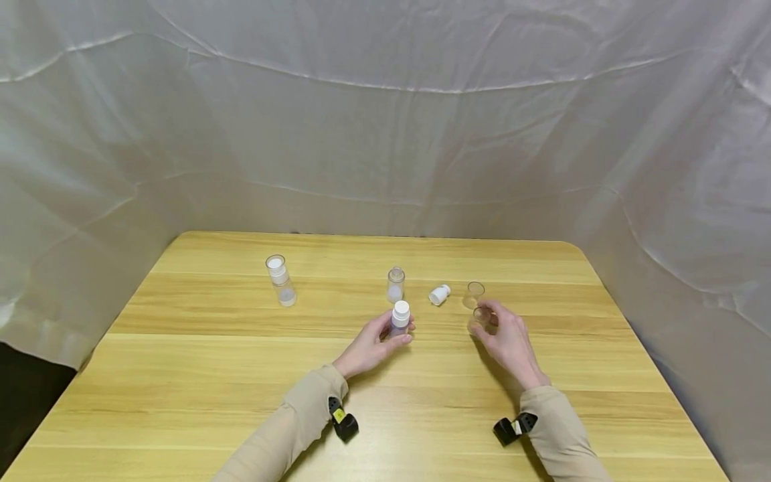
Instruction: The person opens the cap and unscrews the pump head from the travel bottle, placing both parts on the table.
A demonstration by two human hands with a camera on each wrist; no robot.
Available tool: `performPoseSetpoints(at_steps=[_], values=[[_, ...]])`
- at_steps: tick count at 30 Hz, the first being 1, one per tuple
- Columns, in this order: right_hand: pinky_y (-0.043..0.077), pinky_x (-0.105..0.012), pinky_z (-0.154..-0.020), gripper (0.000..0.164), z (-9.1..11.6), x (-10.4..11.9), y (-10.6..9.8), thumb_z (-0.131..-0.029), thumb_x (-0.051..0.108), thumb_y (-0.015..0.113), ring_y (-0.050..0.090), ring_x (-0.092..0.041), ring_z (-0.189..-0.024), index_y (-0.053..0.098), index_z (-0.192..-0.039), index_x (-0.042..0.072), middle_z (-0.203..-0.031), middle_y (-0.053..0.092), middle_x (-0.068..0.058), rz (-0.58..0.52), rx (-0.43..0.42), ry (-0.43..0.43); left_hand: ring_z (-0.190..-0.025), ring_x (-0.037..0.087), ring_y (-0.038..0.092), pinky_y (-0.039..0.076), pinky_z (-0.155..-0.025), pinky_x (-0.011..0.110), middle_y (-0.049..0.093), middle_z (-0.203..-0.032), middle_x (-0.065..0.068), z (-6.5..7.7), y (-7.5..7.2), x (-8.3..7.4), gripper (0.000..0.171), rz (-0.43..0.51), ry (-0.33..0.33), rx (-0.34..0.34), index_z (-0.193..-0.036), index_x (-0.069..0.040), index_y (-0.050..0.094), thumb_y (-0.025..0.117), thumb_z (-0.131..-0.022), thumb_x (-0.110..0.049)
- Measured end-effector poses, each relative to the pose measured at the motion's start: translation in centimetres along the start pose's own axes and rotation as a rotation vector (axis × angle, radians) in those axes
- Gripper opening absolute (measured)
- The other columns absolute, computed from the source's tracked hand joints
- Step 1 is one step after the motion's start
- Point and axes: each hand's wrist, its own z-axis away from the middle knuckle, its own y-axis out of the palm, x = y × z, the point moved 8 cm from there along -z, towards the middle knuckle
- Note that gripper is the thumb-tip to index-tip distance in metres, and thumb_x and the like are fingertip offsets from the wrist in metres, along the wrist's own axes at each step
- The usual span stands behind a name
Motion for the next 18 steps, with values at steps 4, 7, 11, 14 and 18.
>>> performPoseSetpoints(at_steps=[4,7,11,14,18], values=[[0.052,-0.059,-0.101,0.053,0.2,1.3,-0.4,-0.079,-0.001,0.08,0.063,-0.045,-0.115,0.059,-0.128,-0.005,-0.126,0.066,-0.027,0.004,-0.082,-0.082,-0.127,0.036,0.061,0.042,-0.119,0.05,0.066,-0.13,0.022,0.0,0.0,0.0,0.042,-0.001,0.001,0.0,-0.136,0.002,0.053,0.063,-0.098,-0.012],[0.052,-0.058,-0.1,0.053,0.4,3.4,-0.7,-0.075,-0.003,0.083,0.064,-0.044,-0.112,0.063,-0.123,-0.005,-0.122,0.067,-0.025,-0.024,-0.175,-0.213,-0.127,0.036,0.061,0.042,-0.119,0.051,0.066,-0.13,0.022,0.0,-0.1,0.0,0.042,0.0,0.008,-0.001,-0.136,0.003,0.053,0.063,-0.098,-0.012],[0.057,-0.053,-0.09,0.05,0.7,6.5,-0.2,-0.072,-0.004,0.085,0.066,-0.038,-0.103,0.065,-0.118,-0.007,-0.115,0.07,-0.022,-0.074,-0.231,-0.385,-0.126,0.037,0.061,0.042,-0.118,0.052,0.066,-0.129,0.023,0.0,-0.1,0.1,0.042,-0.002,0.02,-0.002,-0.136,0.004,0.053,0.063,-0.098,-0.012],[0.059,-0.047,-0.086,0.05,0.9,8.4,0.6,-0.072,-0.005,0.085,0.067,-0.034,-0.101,0.065,-0.117,-0.007,-0.113,0.071,-0.02,-0.135,-0.211,-0.475,-0.125,0.037,0.061,0.042,-0.118,0.052,0.066,-0.129,0.023,0.0,-0.1,0.2,0.041,-0.002,0.023,-0.002,-0.136,0.004,0.053,0.063,-0.099,-0.012],[0.061,-0.038,-0.086,0.051,1.0,10.4,1.7,-0.071,-0.004,0.085,0.067,-0.03,-0.099,0.065,-0.117,-0.006,-0.112,0.071,-0.017,-0.206,-0.166,-0.552,-0.129,0.037,0.059,0.041,-0.119,0.052,0.065,-0.131,0.021,0.0,-0.2,0.2,0.041,-0.002,0.017,-0.008,-0.136,0.002,0.054,0.063,-0.098,-0.012]])
